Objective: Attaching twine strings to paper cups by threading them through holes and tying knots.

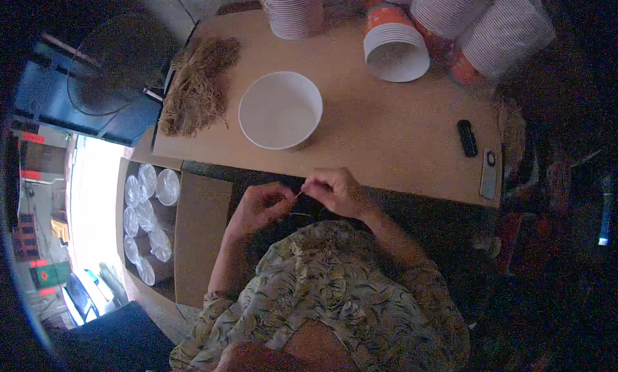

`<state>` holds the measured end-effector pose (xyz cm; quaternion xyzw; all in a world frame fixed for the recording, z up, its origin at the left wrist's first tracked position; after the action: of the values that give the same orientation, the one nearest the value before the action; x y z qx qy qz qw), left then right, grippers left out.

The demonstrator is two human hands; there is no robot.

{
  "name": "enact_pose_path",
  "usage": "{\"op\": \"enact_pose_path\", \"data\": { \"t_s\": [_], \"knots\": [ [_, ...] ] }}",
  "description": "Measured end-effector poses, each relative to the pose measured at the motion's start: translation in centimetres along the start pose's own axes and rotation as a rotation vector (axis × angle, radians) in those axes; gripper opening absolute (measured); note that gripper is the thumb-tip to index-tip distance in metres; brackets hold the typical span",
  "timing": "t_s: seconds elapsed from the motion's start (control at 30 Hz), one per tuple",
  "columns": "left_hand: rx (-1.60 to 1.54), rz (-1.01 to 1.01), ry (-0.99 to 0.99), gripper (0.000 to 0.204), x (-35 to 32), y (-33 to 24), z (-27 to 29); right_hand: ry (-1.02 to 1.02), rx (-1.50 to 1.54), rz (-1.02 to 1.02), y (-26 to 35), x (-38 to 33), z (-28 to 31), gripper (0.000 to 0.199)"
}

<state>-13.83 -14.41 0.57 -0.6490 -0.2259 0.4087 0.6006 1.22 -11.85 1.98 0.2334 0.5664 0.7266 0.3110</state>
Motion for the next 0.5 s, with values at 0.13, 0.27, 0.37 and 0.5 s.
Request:
{"op": "enact_pose_path", "data": {
  "t_s": [0.13,0.27,0.37,0.5],
  "knots": [
    [-0.199,0.050,-0.034,0.013,-0.1,1.3,-0.2,-0.124,0.057,-0.061,-0.6,-2.1,3.2,0.019],
    [-0.146,0.050,-0.035,0.012,0.3,1.6,-0.2,-0.260,0.044,-0.017,-1.4,-3.7,5.0,0.020],
    [-0.146,0.017,-0.044,0.013,0.6,1.0,-0.1,-0.334,0.104,-0.032,-2.5,-4.4,5.7,0.021],
    [-0.126,0.028,-0.078,0.011,1.1,1.3,-0.1,-0.356,0.110,-0.097,-4.9,-4.7,6.1,0.020]
  ]
}}
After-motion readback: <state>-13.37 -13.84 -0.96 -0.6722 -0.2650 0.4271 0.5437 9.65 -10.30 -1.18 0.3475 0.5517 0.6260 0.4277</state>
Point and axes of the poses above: each hand's wrist, its own x-axis towards the middle knuckle, its own z-axis out of the back of the hand, y = z × x, the point moved 9 cm from there along x, towards the middle knuckle, and after that the axes turned 12 degrees about y, right-handed, at the moved point
